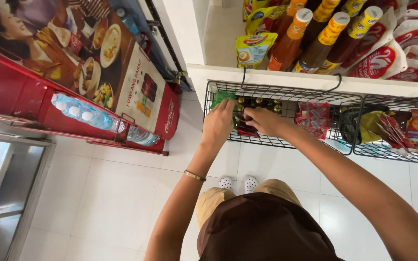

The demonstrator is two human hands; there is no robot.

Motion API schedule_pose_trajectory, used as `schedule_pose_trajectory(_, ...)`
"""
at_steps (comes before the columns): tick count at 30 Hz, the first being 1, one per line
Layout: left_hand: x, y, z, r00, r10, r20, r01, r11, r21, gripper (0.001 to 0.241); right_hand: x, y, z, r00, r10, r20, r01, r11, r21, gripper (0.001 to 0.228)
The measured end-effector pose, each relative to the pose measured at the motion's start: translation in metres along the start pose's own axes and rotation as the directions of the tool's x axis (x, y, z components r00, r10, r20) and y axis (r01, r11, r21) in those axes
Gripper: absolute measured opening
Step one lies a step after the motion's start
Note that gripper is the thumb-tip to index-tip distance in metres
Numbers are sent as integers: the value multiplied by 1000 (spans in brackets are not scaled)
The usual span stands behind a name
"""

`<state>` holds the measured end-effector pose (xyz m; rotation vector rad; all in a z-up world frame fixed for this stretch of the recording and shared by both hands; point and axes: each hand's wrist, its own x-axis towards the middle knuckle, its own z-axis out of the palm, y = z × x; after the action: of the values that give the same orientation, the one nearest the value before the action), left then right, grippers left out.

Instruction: Organizing seasoning packets and condiment items into metal wire baskets on a grocery store shelf.

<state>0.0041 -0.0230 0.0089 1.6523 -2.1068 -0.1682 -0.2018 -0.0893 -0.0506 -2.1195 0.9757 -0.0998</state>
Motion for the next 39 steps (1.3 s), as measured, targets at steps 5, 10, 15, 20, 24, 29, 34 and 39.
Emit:
schedule_pose_trajectory(5, -3, -7, 23, 997, 73, -33, -72, 997, 22, 37, -4, -16, -2, 999, -36, 30, 41, 984, -176, 37)
schedule_pose_trajectory(10, 0, -2, 54, 986, 164, -8, -164, 986, 14, 38, -12, -29, -12, 999, 7, 45, 2, 981, -196, 28)
schedule_pose_trajectory(15, -1, 6, 70, 989, 117, 86, -117, 993, 0, 45, -37, -12, -45, 992, 113, -64, -122, 978, -171, 21)
schedule_pose_trajectory(20, -5, 9, 58, 997, 72, -11, -72, 997, -24, 48, -71, 106, -49, 972, 192, -133, -233, 768, -597, 45)
schedule_pose_trajectory(24, -10, 8, 57, 999, 31, -23, -32, 999, -43, 43, -96, 104, -57, 980, 192, -49, -169, 682, -712, 75)
schedule_pose_trajectory(29, -8, 12, 46, 1000, 7, 10, -6, 996, -91, 41, -96, 104, -65, 982, 187, 21, -105, 634, -766, 77)
schedule_pose_trajectory(34, -6, 20, 26, 997, -71, 31, 76, 970, -230, 40, -93, 70, -83, 998, 41, 47, 7, 668, -744, 45)
schedule_pose_trajectory(39, -3, 18, 5, 942, -313, -123, 144, 706, -694, 44, -89, 53, -78, 995, 75, -67, -100, 787, -608, 37)
